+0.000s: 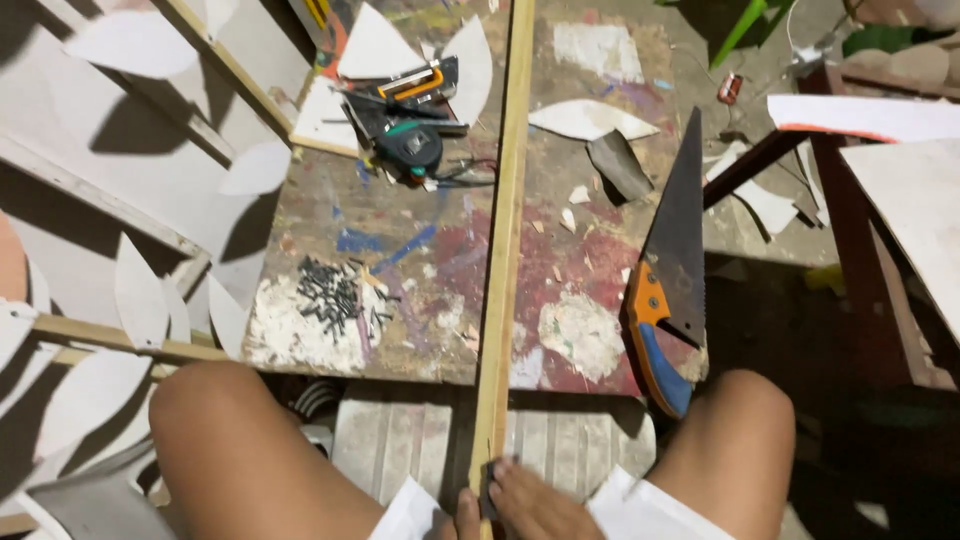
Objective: A person is sanding a long wooden stick with sandpaper and then handling and inspecting white foam cutouts on a cluttered workbench.
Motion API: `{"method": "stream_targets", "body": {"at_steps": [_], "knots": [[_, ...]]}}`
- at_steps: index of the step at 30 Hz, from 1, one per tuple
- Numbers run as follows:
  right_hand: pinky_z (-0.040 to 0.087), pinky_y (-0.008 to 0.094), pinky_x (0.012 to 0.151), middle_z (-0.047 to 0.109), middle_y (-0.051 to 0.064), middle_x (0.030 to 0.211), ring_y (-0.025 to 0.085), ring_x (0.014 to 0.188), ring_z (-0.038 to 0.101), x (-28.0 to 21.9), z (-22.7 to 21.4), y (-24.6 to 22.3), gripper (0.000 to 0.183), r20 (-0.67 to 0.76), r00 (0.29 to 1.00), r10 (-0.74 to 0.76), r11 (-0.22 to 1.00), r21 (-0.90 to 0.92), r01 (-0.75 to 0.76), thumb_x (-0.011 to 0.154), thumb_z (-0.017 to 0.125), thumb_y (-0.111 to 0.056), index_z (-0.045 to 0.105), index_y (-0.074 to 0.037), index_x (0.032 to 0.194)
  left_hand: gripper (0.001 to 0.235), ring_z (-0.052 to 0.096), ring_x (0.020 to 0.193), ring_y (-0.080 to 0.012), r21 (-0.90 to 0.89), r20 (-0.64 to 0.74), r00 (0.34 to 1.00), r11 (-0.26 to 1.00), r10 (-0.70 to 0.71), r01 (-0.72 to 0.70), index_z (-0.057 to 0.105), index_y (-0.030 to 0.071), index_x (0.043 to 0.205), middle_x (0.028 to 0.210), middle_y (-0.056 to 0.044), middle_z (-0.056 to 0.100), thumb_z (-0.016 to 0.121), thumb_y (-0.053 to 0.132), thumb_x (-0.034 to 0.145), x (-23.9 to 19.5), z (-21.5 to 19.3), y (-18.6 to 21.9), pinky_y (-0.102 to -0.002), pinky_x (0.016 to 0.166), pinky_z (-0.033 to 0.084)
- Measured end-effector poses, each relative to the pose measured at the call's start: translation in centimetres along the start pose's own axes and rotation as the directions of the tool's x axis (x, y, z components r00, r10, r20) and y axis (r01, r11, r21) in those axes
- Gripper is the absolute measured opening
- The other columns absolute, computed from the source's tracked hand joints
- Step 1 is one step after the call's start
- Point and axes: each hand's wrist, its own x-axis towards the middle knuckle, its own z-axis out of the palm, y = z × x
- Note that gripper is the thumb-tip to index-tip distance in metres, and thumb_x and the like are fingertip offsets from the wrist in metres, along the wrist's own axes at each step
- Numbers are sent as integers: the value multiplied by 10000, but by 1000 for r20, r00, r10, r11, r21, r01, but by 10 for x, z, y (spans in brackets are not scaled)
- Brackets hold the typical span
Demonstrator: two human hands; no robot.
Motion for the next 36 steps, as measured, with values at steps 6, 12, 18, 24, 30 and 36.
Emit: {"method": "stream_targets", "body": {"at_steps": [6,12,18,24,30,36], "knots": [[563,505,1073,661,264,1336,371,1270,661,49,-5,36,366,52,983,-178,977,128,170,979,703,-127,649,35,1303,275,530,674,-217,66,122,992,998,11,-19,644,-30,1140,979,-101,599,513,150,979,-5,-20,19,-355,494,441],[694,341,900,786,161,1051,276,948,796,68,10,63,264,-139,980,141,988,88,-130,927,662,48,710,-46,1169,392,490,401,-202,-168,296,934,952,-200,257,619,51,1255,672,-89,594,550,74,871,10,-33,21,-355,405,435],[580,376,936,765,116,1096,261,1028,736,66,3,56,210,-143,962,234,965,156,-212,992,580,-73,704,-34,1158,382,770,841,-241,218,754,106,400,-648,890,649,405,1208,970,47,793,437,561,932,75,-38,35,-364,671,553],[588,347,893,792,107,1116,226,1035,747,58,13,75,285,-171,852,494,834,372,-408,999,588,-202,744,-46,1180,461,576,905,-268,40,661,712,959,-237,282,666,213,1207,1097,-29,620,816,387,806,112,-28,29,-390,719,480],[534,303,738,773,62,1004,160,875,712,59,11,78,262,-186,873,452,851,384,-359,1014,580,-196,729,-45,1168,52,563,785,-223,-120,528,828,949,-188,292,760,136,899,908,-5,661,801,133,867,114,-26,35,-371,671,482],[580,324,799,778,107,1054,209,951,743,58,15,80,263,-240,882,405,878,372,-302,1016,580,-182,725,-19,1164,40,604,785,-211,-254,539,819,889,-198,382,689,89,917,933,-44,619,721,65,920,122,-29,33,-337,720,541]]}}
